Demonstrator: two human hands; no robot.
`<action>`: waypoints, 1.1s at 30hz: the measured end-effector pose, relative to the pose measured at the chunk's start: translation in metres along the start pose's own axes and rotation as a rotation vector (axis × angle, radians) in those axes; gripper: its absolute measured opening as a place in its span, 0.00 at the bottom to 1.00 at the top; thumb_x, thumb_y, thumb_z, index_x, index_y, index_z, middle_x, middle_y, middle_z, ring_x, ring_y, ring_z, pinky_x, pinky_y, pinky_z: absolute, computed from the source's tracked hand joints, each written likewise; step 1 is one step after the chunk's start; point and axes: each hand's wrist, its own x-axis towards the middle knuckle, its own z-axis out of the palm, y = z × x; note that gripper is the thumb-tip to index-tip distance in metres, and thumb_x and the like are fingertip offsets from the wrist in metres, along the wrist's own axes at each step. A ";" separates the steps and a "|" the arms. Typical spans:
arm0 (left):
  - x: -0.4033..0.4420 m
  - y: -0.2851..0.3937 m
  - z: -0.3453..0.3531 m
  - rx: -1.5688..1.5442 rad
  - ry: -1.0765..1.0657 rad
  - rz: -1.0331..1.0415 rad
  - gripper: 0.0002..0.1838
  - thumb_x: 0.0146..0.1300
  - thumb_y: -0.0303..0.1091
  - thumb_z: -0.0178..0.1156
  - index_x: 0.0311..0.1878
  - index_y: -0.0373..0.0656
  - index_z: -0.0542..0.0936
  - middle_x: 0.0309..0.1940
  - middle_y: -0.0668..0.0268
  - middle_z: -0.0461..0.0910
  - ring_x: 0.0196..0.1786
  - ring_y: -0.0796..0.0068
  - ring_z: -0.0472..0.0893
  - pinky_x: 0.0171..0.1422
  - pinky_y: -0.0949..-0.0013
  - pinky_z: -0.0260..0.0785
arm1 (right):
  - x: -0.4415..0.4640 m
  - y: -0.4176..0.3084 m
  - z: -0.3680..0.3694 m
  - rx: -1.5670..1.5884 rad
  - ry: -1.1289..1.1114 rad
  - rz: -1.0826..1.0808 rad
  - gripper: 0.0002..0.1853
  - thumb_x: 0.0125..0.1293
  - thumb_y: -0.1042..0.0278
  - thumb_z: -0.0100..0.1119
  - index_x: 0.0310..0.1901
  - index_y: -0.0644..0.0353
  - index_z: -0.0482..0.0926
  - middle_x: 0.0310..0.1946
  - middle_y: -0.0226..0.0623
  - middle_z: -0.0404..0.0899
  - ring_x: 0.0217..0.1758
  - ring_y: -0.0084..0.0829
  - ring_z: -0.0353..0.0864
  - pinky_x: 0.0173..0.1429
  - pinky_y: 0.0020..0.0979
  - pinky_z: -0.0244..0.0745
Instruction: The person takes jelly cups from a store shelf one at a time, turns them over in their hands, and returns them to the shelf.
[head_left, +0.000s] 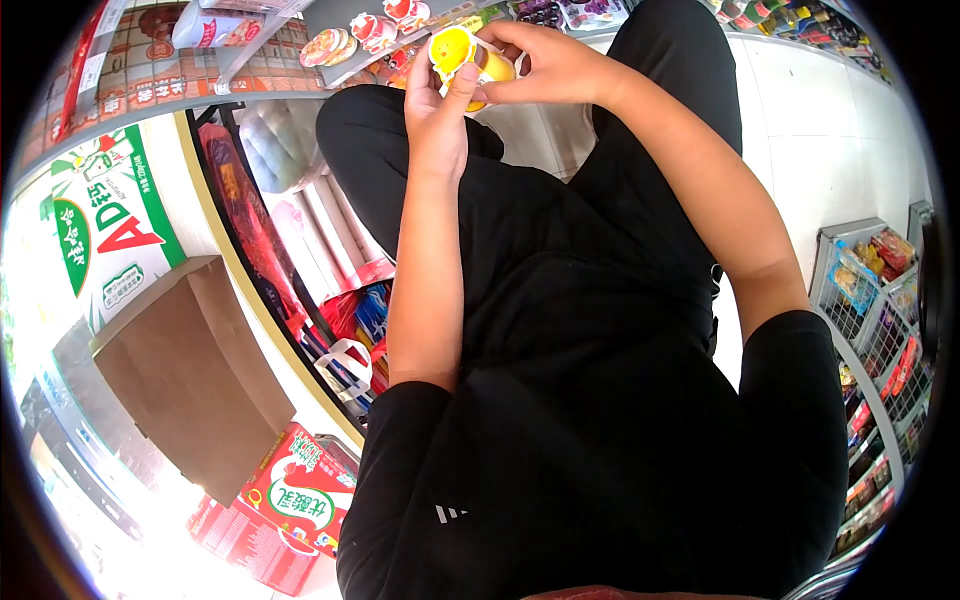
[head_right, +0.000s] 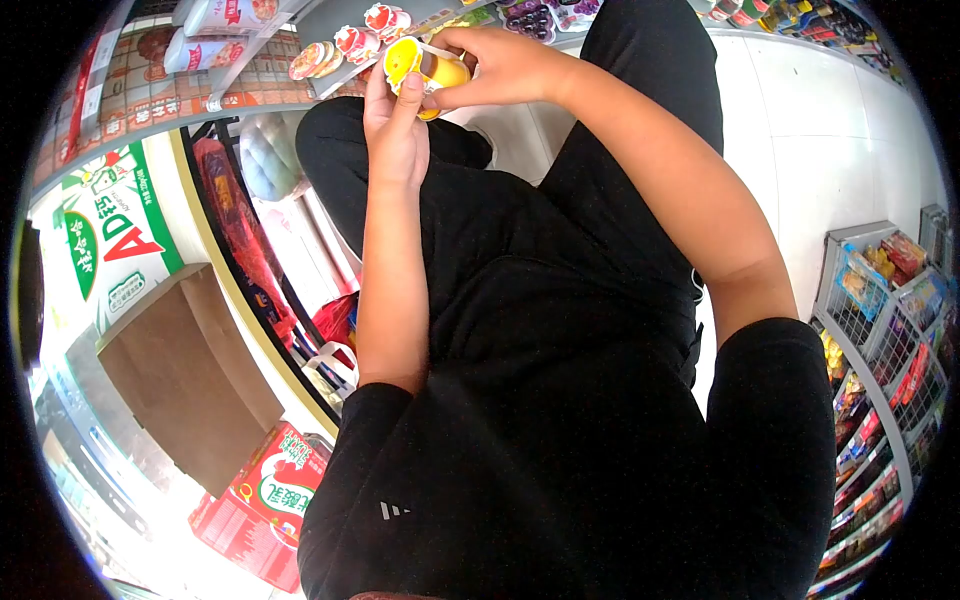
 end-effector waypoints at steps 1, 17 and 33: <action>0.000 0.000 -0.002 -0.001 0.000 -0.001 0.33 0.69 0.31 0.72 0.74 0.39 0.71 0.63 0.62 0.79 0.63 0.72 0.80 0.68 0.66 0.75 | 0.000 0.000 0.000 0.000 0.000 0.001 0.33 0.60 0.49 0.77 0.62 0.56 0.77 0.46 0.33 0.83 0.47 0.28 0.82 0.48 0.30 0.77; 0.001 0.002 -0.008 -0.021 -0.084 -0.115 0.28 0.75 0.34 0.65 0.73 0.43 0.69 0.65 0.63 0.76 0.69 0.68 0.76 0.75 0.60 0.68 | -0.001 0.000 0.000 0.115 -0.125 0.070 0.32 0.65 0.48 0.74 0.65 0.55 0.75 0.50 0.33 0.83 0.52 0.27 0.82 0.52 0.30 0.78; 0.001 0.002 -0.005 0.049 -0.048 0.025 0.21 0.68 0.27 0.72 0.61 0.39 0.78 0.54 0.65 0.83 0.58 0.75 0.81 0.64 0.69 0.75 | -0.004 -0.001 -0.002 0.034 -0.197 0.111 0.45 0.62 0.44 0.76 0.74 0.58 0.67 0.59 0.42 0.78 0.59 0.36 0.81 0.57 0.36 0.81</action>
